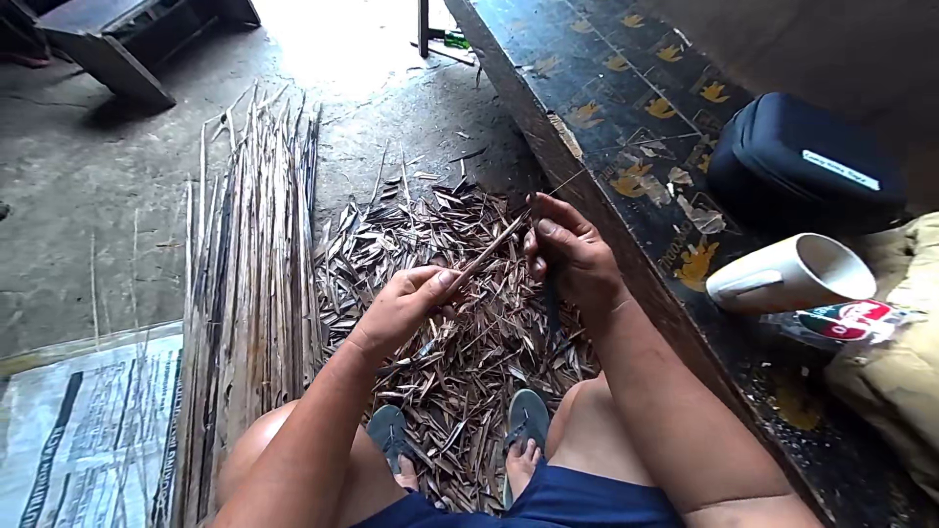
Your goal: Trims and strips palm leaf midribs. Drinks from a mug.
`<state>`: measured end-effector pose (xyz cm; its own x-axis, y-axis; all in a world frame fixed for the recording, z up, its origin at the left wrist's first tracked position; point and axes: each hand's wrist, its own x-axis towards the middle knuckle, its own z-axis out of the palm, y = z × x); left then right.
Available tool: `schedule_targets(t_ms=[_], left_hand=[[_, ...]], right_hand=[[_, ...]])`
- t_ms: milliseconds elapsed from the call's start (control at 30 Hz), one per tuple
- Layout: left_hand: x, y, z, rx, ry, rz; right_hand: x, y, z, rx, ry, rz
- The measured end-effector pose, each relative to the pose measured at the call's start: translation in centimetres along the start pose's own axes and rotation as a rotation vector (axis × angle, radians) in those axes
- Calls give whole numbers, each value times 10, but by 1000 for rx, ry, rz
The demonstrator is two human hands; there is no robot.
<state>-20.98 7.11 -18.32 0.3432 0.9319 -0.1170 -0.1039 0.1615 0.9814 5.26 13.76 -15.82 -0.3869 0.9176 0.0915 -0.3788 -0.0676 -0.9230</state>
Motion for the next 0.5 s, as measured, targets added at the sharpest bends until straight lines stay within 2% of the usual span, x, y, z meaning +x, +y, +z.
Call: schedule_targets(t_ms=[100, 167, 300, 500], left_hand=[[3, -2, 0, 16, 55, 35], [4, 1, 0, 0, 73, 47], [4, 8, 2, -113, -51, 34], [0, 11, 3, -193, -143, -42]], right_hand=[[-5, 7, 10, -66, -49, 55], [-12, 16, 19, -130, -142, 128], [-15, 30, 32, -174, -403, 185], [-14, 23, 24, -231, -434, 135]])
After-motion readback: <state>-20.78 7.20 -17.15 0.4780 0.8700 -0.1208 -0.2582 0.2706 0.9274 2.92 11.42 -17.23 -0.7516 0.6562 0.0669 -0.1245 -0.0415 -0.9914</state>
